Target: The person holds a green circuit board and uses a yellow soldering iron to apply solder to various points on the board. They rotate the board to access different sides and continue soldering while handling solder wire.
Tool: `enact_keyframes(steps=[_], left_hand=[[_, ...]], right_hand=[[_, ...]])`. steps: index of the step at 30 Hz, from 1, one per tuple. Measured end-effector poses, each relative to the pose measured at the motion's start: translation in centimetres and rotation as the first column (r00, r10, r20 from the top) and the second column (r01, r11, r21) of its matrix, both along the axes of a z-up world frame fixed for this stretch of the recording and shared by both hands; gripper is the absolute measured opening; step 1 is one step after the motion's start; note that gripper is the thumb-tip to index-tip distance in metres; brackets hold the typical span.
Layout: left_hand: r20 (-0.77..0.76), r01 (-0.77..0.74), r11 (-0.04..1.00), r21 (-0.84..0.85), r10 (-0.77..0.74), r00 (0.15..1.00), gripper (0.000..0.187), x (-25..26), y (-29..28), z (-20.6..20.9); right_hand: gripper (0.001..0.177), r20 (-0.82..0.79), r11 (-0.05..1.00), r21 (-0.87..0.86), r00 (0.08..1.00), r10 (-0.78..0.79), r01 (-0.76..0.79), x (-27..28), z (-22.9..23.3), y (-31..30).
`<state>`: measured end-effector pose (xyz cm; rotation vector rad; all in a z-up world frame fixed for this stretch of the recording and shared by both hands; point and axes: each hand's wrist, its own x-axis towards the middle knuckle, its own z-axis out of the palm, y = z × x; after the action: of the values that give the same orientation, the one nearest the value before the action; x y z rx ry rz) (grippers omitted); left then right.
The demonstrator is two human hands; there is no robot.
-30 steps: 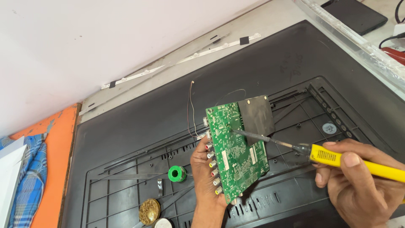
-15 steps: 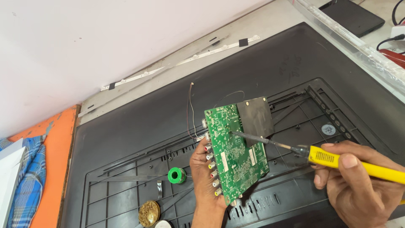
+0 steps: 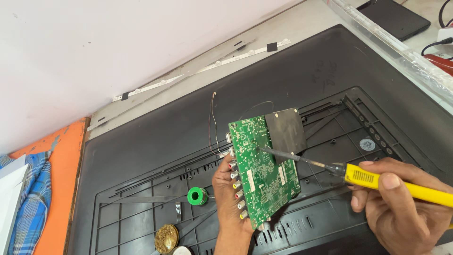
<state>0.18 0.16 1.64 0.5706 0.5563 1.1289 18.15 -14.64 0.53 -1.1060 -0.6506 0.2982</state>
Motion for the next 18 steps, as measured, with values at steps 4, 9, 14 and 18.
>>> enact_keyframes(steps=[4, 9, 14, 18], left_hand=[[0.088, 0.014, 0.999, 0.030, -0.016, 0.996, 0.021, 0.0, 0.1, -0.1], [0.022, -0.015, 1.000, 0.009, 0.015, 1.000, 0.026, 0.1, -0.1, -0.2], [-0.018, -0.019, 1.000, -0.021, 0.019, 1.000, 0.027, 0.2, -0.1, 0.4], [0.017, -0.010, 0.999, 0.032, 0.009, 1.000, 0.027, 0.3, -0.4, 1.1]], right_hand=[[0.026, -0.023, 0.999, 0.030, 1.000, 0.015, -0.015, 0.5, -1.0, -0.3], [0.029, 0.013, 0.970, 0.241, 1.000, 0.029, -0.031, 0.7, -2.3, -0.3], [0.032, 0.034, 0.855, 0.350, 0.918, 0.396, -0.382, 0.3, -1.0, -0.3], [0.046, 0.468, 0.950, 0.174, 0.871, 0.150, -0.258, -3.2, 0.5, 1.6]])
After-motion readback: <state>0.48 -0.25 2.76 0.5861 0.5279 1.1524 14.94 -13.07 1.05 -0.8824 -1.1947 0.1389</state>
